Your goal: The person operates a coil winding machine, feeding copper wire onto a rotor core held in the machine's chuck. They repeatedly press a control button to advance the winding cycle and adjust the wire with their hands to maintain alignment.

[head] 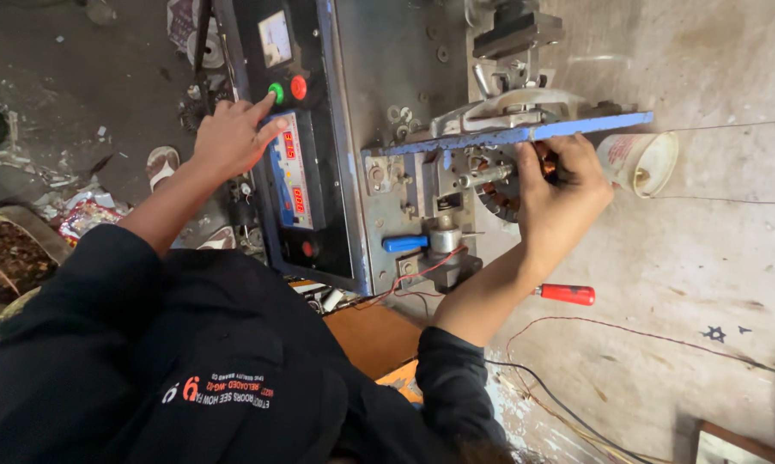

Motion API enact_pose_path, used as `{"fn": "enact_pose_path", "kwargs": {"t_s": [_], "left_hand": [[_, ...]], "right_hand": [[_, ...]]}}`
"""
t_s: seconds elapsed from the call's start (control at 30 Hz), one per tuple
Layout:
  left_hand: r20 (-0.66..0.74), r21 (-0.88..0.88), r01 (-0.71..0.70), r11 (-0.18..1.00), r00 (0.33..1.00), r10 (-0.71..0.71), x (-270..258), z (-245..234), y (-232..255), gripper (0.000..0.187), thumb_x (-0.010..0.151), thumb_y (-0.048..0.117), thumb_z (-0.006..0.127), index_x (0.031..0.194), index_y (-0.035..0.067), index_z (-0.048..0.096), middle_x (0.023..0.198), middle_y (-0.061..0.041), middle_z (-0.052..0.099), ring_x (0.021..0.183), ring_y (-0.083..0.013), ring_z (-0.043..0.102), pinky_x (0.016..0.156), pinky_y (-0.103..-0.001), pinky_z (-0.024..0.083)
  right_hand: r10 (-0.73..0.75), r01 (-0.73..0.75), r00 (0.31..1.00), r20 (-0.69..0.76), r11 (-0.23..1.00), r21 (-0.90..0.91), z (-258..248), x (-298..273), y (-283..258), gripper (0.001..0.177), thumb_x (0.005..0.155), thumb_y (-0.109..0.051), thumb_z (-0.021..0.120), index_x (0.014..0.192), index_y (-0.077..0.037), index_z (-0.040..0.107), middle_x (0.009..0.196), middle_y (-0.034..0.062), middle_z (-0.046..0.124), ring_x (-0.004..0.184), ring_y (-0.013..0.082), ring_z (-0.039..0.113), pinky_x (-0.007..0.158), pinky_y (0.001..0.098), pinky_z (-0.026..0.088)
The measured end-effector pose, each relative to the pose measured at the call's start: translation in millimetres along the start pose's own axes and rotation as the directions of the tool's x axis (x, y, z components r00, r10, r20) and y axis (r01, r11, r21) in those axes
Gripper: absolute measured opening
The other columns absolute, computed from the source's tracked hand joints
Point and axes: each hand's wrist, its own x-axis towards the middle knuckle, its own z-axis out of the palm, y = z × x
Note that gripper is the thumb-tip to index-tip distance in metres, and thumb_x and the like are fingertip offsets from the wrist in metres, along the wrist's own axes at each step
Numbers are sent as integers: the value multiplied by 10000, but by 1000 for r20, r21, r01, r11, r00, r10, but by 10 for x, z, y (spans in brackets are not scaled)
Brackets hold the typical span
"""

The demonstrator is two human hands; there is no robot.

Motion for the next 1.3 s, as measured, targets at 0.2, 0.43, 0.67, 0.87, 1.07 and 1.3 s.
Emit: {"fn": "enact_pose_path", "kwargs": {"t_s": [0.2,0.43,0.67,0.87,1.07,1.3], "left_hand": [[-390,-187,-83,979,921,3,-317,-197,472,591,1059,462,578,1470,39,542,1268,-208,630,1148,-393,552,928,-529,465],[63,-883,-34,469,980,191,-565,-272,1522,386,1081,312,497,1262,37,700,1141,-118,785,951,-224,774,860,-372,621],[235,-830,412,-376,870,433,-203,263,2427,664,1026,379,565,1568,74,332,1567,-46,431,1395,-200,502,1182,-422,413],[184,-797,397,-455,877,444,477,567,2835,624,930,395,733,1437,97,524,1375,-80,584,1262,-225,567,1091,-468,472],[171,-799,404,-445,862,477,822,636,2901,557,833,308,840,1322,144,632,1278,-6,649,1208,-166,594,1036,-401,503],[144,-804,427,-414,815,561,725,521,2812,525,846,288,877,1287,102,659,1217,-25,681,1187,-185,625,1060,-382,526]], "right_hand": [[-24,23,999,-30,999,-40,21,16,-87,210,856,64,849,1028,40,732,1004,103,740,820,130,652,766,271,539],[-60,57,998,-31,995,-87,31,11,-53,225,850,49,858,1039,30,737,991,102,748,830,136,672,785,277,553],[-51,47,997,-52,997,-59,46,7,-9,234,847,37,871,1027,32,722,975,93,740,827,125,661,797,275,558],[-55,53,998,-41,997,-62,32,17,-50,236,850,21,864,1038,30,722,990,91,734,861,142,680,819,288,560],[-118,113,993,-23,983,-143,17,40,-141,243,834,16,869,1036,16,734,1006,114,718,844,191,695,804,299,561],[-61,58,998,-19,992,-108,16,41,-145,235,839,29,856,1033,22,723,987,109,707,807,173,675,764,295,549]]}}
